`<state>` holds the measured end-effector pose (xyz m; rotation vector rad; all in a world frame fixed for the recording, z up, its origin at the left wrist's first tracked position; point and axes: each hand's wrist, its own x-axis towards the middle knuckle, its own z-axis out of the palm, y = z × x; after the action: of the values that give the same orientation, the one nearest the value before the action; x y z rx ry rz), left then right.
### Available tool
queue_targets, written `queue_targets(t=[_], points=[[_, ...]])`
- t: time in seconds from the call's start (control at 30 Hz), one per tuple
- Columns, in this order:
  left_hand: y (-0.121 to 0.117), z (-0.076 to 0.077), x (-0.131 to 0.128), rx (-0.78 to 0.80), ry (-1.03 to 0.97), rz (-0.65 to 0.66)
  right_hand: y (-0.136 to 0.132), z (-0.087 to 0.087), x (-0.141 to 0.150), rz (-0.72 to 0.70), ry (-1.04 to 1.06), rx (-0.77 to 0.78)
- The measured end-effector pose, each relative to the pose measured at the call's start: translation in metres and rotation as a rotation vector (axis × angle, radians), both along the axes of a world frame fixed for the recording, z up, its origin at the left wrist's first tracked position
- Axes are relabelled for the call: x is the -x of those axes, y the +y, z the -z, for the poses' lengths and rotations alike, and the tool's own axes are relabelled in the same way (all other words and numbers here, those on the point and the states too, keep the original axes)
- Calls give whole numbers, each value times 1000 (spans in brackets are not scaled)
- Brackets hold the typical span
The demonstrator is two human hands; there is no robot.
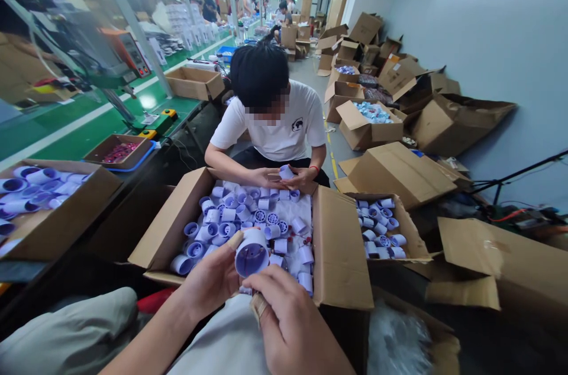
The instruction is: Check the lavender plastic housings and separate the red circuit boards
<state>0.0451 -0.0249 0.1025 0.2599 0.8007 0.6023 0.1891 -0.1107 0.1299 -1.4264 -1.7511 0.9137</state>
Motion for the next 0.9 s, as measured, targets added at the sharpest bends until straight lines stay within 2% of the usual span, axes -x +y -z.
queue_targets(t=[0.1,0.2,0.33,0.43,0.6,0.73,0.9], points=[[-2,2,-1,-73,34,40,1,7,0,106,-45,-79],[-5,3,-3,-136,26,56,4,18,4,264,-98,-222],[-6,3,-5,-164,12,36,8,32,10,421,-227,-452],[-7,3,-5,-165,-19,32,10,36,12,531,-301,-547],[-8,3,-9,-100,-49,56,13,39,10,513,-241,-593],[-7,4,-11,-31,-52,87,11,39,7,453,-214,-531],[-4,6,-9,-30,-32,59,7,32,0,361,-324,-444]])
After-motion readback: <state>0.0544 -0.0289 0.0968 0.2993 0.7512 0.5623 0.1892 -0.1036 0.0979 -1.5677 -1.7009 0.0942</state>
